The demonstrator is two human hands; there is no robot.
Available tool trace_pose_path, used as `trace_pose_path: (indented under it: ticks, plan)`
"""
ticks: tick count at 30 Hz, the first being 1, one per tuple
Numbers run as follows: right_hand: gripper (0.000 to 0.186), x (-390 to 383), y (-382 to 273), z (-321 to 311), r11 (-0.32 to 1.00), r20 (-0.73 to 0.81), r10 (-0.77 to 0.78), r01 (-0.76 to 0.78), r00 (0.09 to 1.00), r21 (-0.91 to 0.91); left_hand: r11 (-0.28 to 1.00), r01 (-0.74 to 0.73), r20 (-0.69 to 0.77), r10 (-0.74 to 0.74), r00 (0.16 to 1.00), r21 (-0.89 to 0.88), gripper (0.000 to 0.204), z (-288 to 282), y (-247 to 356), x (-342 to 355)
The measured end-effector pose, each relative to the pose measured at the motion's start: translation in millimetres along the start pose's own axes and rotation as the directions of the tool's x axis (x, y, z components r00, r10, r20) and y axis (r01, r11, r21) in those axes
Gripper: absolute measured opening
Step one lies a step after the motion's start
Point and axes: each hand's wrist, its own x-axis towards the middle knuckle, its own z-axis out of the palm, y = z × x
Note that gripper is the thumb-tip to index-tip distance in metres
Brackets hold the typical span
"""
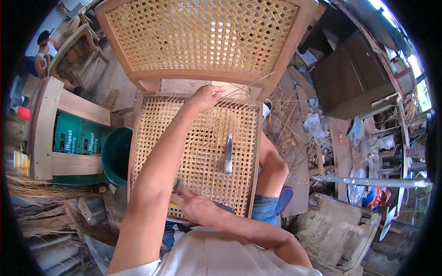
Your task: Repairing the woven cane seat of a wooden chair using a craft knife and pliers.
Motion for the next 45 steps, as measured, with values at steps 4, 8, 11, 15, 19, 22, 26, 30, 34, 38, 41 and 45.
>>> trace_pose_path:
  ticks: [4,8,11,15,19,22,26,30,34,38,41,45]
  plan:
    - [0.042,-39,57,-67,0.980,-0.263,0.173,-0.138,0.949,0.145,0.999,-0.045,0.066,0.045,0.997,0.003,0.036,0,13,13]
    - [0.037,-17,134,-132,0.917,-0.423,0.394,-0.382,0.816,0.118,0.998,-0.056,0.136,0.051,0.989,0.028,0.030,1,29,24]
    - [0.038,14,166,-166,0.844,-0.312,0.501,-0.535,0.807,-0.030,0.999,-0.034,0.093,0.034,0.995,-0.003,0.026,4,19,29]
    - [0.044,36,226,-181,0.847,-0.261,0.365,-0.435,0.894,-0.306,0.998,-0.058,0.061,0.059,0.996,-0.013,0.025,8,32,37]
    - [0.045,60,176,-212,0.795,-0.115,0.570,-0.581,0.814,-0.174,0.998,-0.064,0.035,0.065,0.997,-0.021,0.025,4,22,26]
    - [0.044,67,174,-220,0.800,-0.061,0.573,-0.574,0.817,-0.176,0.997,-0.067,0.043,0.069,0.997,-0.040,0.025,1,24,26]
    - [0.045,69,163,-222,0.788,-0.022,0.589,-0.581,0.808,-0.204,1.000,-0.028,-0.015,0.028,0.999,-0.003,0.027,3,24,24]
    - [0.045,66,181,-215,0.796,-0.081,0.574,-0.579,0.815,-0.178,0.997,-0.078,-0.013,0.078,0.997,-0.012,0.025,7,22,28]
    - [0.044,68,171,-213,0.801,-0.096,0.572,-0.580,0.814,-0.148,0.997,-0.076,-0.037,0.074,0.997,-0.032,0.023,7,11,26]
    - [0.043,62,183,-209,0.822,-0.081,0.470,-0.470,0.879,-0.322,0.996,-0.074,-0.040,0.073,0.997,-0.046,0.024,11,13,30]
    - [0.043,66,173,-216,0.820,-0.091,0.492,-0.496,0.866,-0.286,0.997,-0.055,0.007,0.056,0.998,-0.061,0.024,7,14,26]
    - [0.046,69,182,-212,0.778,-0.162,0.588,-0.609,0.793,-0.157,0.997,-0.059,-0.001,0.059,0.998,-0.052,0.024,7,19,25]
